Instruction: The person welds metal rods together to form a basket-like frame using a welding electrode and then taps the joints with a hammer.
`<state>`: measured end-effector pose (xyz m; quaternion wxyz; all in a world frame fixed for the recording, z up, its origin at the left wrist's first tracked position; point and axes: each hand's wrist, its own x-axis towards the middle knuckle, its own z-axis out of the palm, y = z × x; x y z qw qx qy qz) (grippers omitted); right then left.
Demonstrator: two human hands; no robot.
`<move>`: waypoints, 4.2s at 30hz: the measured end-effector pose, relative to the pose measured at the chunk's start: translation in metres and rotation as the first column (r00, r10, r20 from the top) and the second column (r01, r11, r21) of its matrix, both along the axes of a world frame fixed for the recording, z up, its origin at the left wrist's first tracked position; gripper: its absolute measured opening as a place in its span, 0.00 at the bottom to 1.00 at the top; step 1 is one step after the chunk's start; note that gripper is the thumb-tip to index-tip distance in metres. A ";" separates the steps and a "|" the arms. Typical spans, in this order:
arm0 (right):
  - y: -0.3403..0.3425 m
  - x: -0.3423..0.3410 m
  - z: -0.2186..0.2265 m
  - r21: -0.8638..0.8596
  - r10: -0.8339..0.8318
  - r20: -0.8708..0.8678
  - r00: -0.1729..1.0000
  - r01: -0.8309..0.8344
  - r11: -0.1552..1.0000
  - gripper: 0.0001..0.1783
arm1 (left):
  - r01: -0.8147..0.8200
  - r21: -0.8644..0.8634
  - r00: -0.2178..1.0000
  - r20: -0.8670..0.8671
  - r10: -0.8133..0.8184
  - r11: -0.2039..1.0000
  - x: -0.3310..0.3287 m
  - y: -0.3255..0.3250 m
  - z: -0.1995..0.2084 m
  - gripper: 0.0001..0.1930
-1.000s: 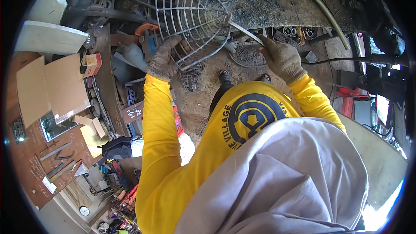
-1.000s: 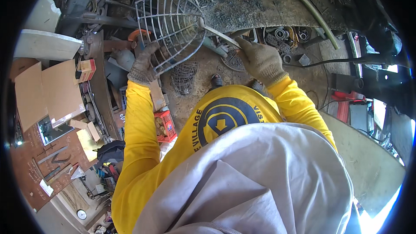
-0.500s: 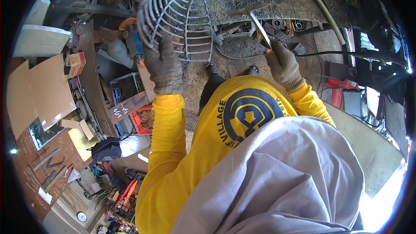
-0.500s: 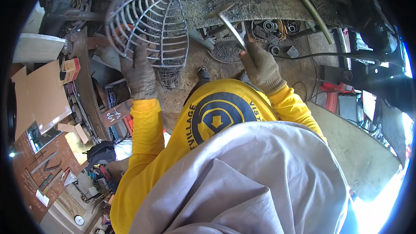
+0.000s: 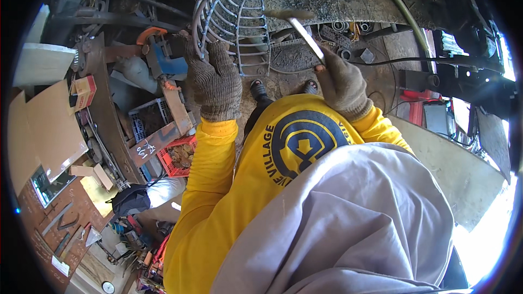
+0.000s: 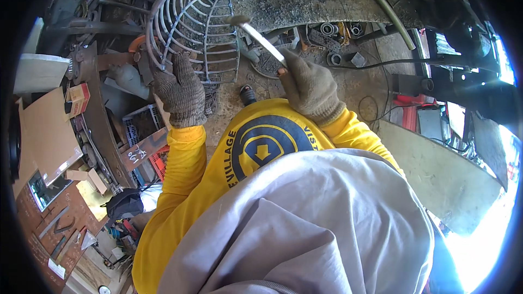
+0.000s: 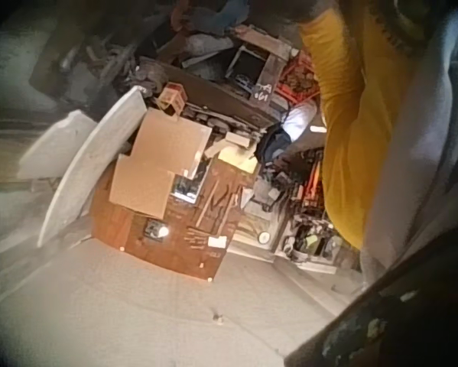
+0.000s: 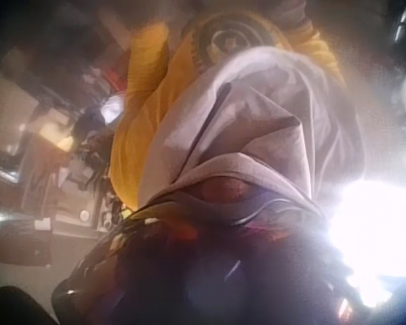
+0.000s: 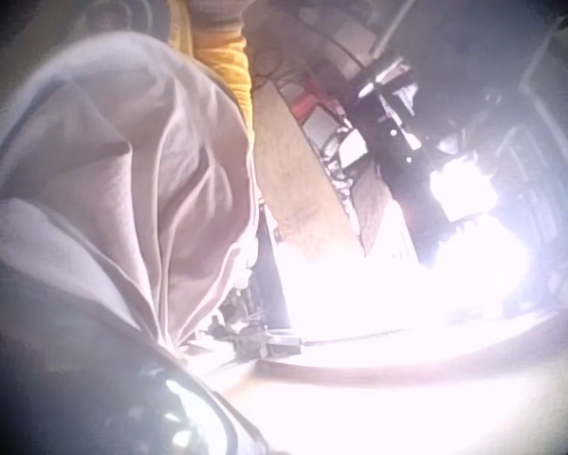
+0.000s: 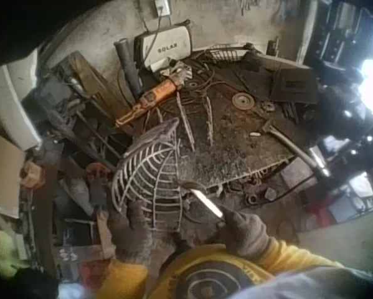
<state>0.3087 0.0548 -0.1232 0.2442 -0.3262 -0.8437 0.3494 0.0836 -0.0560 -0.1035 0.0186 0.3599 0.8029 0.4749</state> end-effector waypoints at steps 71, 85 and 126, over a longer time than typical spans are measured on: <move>-0.024 0.005 0.017 -0.063 0.003 0.383 0.924 0.024 0.998 0.25 | 0.053 -0.017 0.985 -0.164 -0.055 0.998 0.001 -0.004 -0.006 0.34; -0.027 0.007 0.018 -0.058 -0.060 0.248 0.967 0.077 0.995 0.23 | 0.092 0.028 0.980 -0.180 -0.085 0.995 0.005 -0.001 -0.006 0.33; -0.020 0.013 0.024 -0.049 0.008 0.380 0.925 0.011 0.999 0.23 | 0.078 0.006 0.992 -0.101 -0.077 0.997 0.006 0.007 -0.005 0.34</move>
